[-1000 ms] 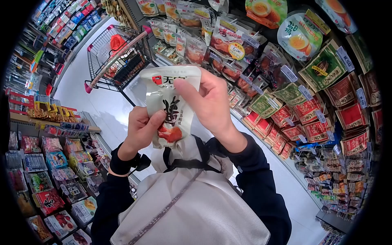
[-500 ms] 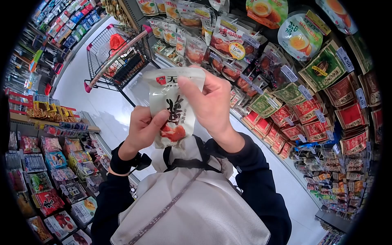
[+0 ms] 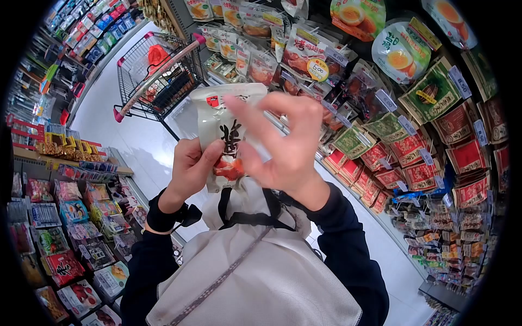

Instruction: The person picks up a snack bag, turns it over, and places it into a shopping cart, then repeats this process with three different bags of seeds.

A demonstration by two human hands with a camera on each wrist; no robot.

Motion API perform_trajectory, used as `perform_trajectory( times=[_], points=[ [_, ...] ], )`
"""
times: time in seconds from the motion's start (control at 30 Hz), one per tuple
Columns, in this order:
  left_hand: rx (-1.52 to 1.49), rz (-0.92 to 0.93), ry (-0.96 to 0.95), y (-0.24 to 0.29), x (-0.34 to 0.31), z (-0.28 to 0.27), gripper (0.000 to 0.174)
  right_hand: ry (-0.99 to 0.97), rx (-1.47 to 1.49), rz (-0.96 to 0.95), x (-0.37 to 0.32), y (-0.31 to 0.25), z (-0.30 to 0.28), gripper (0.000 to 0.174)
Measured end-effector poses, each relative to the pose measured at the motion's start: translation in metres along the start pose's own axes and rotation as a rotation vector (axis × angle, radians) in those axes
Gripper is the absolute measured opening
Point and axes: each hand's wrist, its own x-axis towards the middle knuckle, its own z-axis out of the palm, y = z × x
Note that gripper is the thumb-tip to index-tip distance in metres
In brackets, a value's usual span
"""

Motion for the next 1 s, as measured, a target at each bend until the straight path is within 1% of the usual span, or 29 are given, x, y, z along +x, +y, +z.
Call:
perform_trajectory(
  times=[0.03,0.13,0.3,0.53,0.63,0.73,0.93,1.0],
  points=[
    [0.0,0.019,0.004,0.0,0.0,0.001,0.024,-0.028,-0.072,-0.042,0.0,-0.003,0.001,0.048],
    [0.002,0.002,0.001,-0.003,-0.001,0.0,0.023,-0.059,-0.105,-0.044,0.0,-0.008,0.004,0.048],
    [0.087,0.016,-0.019,-0.002,-0.003,-0.002,0.021,-0.093,-0.133,-0.038,-0.002,-0.005,0.008,0.049],
    [0.044,0.064,0.048,0.0,-0.002,0.001,0.02,0.016,-0.094,0.007,-0.011,0.002,0.003,0.046],
    [0.061,0.063,0.029,-0.002,-0.002,0.001,0.02,0.007,-0.128,0.014,-0.013,0.004,0.004,0.045],
    [0.045,0.019,0.026,0.0,-0.002,0.001,0.019,0.017,-0.126,0.013,-0.014,0.005,0.004,0.045],
    [0.051,0.049,0.009,-0.002,-0.003,0.001,0.02,0.01,-0.127,0.017,-0.015,0.006,0.003,0.046],
    [0.042,0.01,0.001,-0.001,-0.004,0.001,0.02,0.02,-0.101,0.014,-0.016,0.007,0.002,0.046]
  ],
)
